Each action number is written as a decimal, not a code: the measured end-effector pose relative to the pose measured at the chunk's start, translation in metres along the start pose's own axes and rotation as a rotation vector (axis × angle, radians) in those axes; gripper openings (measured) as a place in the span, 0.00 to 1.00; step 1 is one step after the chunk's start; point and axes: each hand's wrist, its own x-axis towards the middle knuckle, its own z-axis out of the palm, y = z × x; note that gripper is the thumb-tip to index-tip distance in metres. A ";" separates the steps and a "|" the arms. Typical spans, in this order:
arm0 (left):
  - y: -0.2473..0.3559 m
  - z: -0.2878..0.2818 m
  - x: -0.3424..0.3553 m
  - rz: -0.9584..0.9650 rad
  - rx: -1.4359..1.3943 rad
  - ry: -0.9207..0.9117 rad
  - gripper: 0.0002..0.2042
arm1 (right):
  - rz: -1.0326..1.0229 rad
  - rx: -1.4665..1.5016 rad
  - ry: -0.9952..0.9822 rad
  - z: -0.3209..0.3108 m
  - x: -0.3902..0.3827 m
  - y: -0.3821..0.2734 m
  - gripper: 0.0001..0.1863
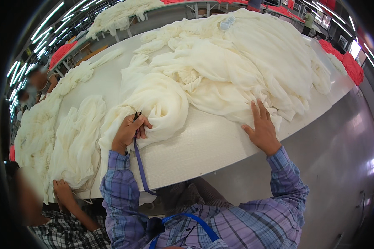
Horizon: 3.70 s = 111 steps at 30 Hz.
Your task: The person uses small scissors to trim loose threads and edges from white fabric pieces on a large table. They repeatedly pick up fabric, snip threads, and place the pieces back on the table.
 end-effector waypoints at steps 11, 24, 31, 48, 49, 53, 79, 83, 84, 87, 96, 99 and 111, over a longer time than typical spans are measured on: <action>0.001 0.001 -0.001 0.006 0.026 0.005 0.20 | -0.211 0.100 0.364 0.020 0.059 0.045 0.26; 0.002 0.001 -0.001 0.003 0.007 -0.017 0.20 | -0.298 -0.053 0.605 0.105 0.201 0.017 0.18; 0.004 0.001 -0.002 -0.007 0.030 -0.013 0.19 | -0.323 0.123 0.495 0.091 0.157 -0.007 0.31; -0.005 0.003 0.000 0.031 0.013 0.046 0.20 | -0.037 -0.260 0.376 0.078 0.154 0.080 0.35; -0.005 0.002 0.000 0.034 0.014 0.047 0.20 | -0.018 -0.268 0.370 0.079 0.156 0.084 0.34; -0.003 0.007 0.000 0.051 -0.007 0.050 0.20 | 0.016 -0.336 0.398 0.086 0.162 0.107 0.29; 0.004 0.002 -0.006 -0.005 0.068 0.019 0.18 | 0.123 -0.070 0.263 0.067 0.108 0.116 0.50; 0.009 0.016 -0.008 -0.024 0.076 0.055 0.19 | -0.004 0.069 0.231 0.047 0.062 0.089 0.47; 0.012 0.019 -0.011 -0.025 0.072 0.077 0.19 | -0.051 0.128 0.217 0.039 0.054 0.073 0.46; 0.003 0.019 -0.009 0.015 0.089 0.106 0.20 | -0.259 0.125 0.064 0.009 0.040 0.013 0.43; 0.001 0.077 -0.009 0.182 0.122 0.369 0.15 | -0.613 0.820 -0.258 0.066 0.101 -0.151 0.30; -0.003 0.091 -0.017 0.226 0.119 0.332 0.15 | -0.880 0.599 -0.024 0.089 0.116 -0.169 0.28; 0.003 0.097 -0.040 0.154 0.053 0.247 0.13 | -0.520 0.579 -0.135 0.095 0.117 -0.085 0.08</action>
